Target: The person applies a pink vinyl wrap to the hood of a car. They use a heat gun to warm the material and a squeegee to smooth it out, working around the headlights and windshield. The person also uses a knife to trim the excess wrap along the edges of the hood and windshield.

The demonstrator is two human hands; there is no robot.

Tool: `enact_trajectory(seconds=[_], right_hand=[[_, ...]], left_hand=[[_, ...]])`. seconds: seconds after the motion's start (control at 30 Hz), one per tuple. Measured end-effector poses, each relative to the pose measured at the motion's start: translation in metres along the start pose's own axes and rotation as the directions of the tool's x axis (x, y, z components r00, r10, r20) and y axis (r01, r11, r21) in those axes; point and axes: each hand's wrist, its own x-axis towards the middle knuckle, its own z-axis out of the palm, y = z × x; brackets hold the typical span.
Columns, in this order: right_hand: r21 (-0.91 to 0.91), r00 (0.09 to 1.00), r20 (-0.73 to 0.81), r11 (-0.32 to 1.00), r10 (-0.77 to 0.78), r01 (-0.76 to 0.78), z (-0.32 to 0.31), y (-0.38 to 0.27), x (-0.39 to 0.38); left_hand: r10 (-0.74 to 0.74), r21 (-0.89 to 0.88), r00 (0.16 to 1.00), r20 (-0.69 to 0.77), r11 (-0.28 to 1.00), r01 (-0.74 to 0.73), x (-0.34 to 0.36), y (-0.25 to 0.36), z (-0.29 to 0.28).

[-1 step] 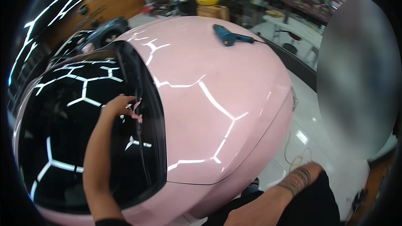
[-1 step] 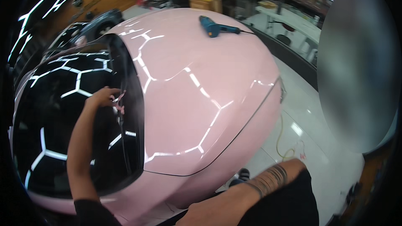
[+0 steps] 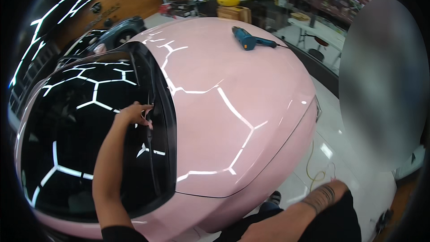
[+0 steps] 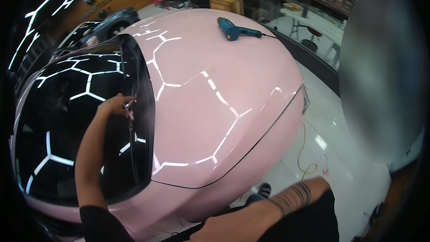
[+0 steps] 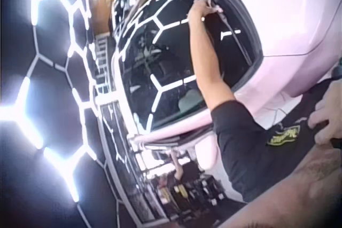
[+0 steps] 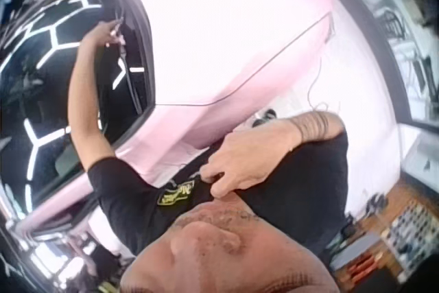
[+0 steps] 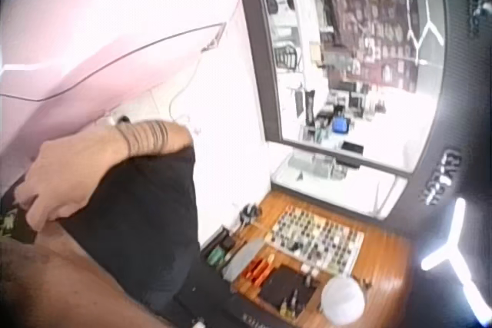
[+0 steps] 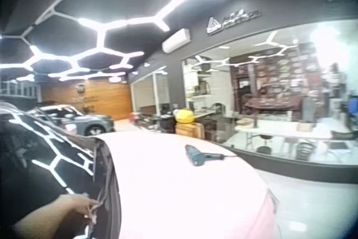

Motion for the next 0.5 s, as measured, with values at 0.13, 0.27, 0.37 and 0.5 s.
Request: enact_trajectory(seconds=[0.13, 0.27, 0.37, 0.5], right_hand=[[-0.239, 0.964, -0.115, 0.935, 0.241, -0.262, 0.006, -0.068, -0.108], [-0.454, 0.794, -0.231, 0.66, 0.562, -0.599, -0.009, -0.145, -0.207], [-0.563, 0.809, -0.388, 0.581, 0.442, -0.588, -0.029, -0.214, -0.28], [-0.476, 0.757, -0.482, 0.593, 0.442, -0.649, -0.054, -0.298, -0.343]], left_hand=[[-0.224, -0.336, 0.93, 0.291, 0.886, 0.319, 0.027, 0.026, 0.021], [-0.706, -0.403, 0.691, -0.157, 0.684, 0.608, 0.022, 0.073, 0.043], [-0.82, -0.554, 0.342, -0.459, 0.566, 0.611, 0.004, 0.086, 0.032], [-0.81, -0.857, 0.292, -0.509, 0.508, -0.086, -0.015, 0.158, -0.013]])
